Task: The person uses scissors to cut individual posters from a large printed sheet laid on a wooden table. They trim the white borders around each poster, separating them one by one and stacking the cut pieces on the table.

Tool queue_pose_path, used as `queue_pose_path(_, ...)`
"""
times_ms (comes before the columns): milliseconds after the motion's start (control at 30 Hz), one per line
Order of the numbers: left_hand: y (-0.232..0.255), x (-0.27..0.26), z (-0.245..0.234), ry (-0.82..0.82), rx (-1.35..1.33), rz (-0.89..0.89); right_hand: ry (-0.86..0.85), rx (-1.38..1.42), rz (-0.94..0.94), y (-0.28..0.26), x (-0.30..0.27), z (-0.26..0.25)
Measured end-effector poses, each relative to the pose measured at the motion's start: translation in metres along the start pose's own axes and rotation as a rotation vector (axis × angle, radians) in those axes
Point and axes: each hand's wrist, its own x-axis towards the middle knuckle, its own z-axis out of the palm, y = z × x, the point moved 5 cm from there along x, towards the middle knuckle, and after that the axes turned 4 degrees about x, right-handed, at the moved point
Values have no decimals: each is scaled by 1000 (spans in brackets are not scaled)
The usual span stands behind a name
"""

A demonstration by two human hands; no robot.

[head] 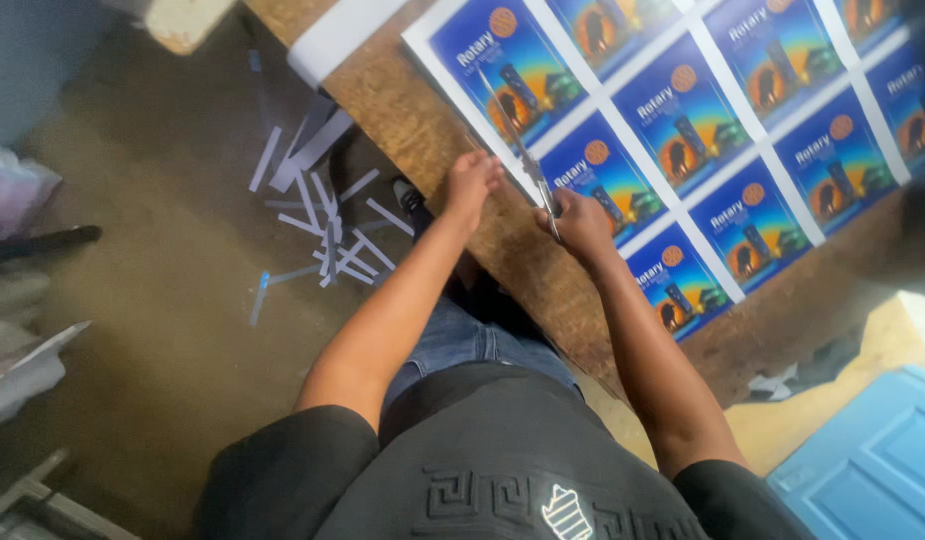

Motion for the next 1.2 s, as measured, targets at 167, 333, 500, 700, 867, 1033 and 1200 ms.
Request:
queue_pose_path(167,-13,1,9,-33,31,-44,369,-22,87,118,-71,-18)
queue_pose_path(333,-30,22,26,125,249,108,637,58,298,243,-123,-35)
queue_pose_path(500,-43,55,28,270,650,157,856,21,271,334,-146,-41)
queue_pose_path(700,31,-60,57,273,498,42,676,-4,133,310,-156,-48)
queue_pose_path(867,47,-92,64,318,545,-3,678,-51,57,312,-164,-53)
queue_pose_path(1033,50,-96,65,330,575,17,596,-8,83,312,-161,-51)
queue_pose_path(1200,40,-75,63,351,537,10,613,0,79,312,-164,-55)
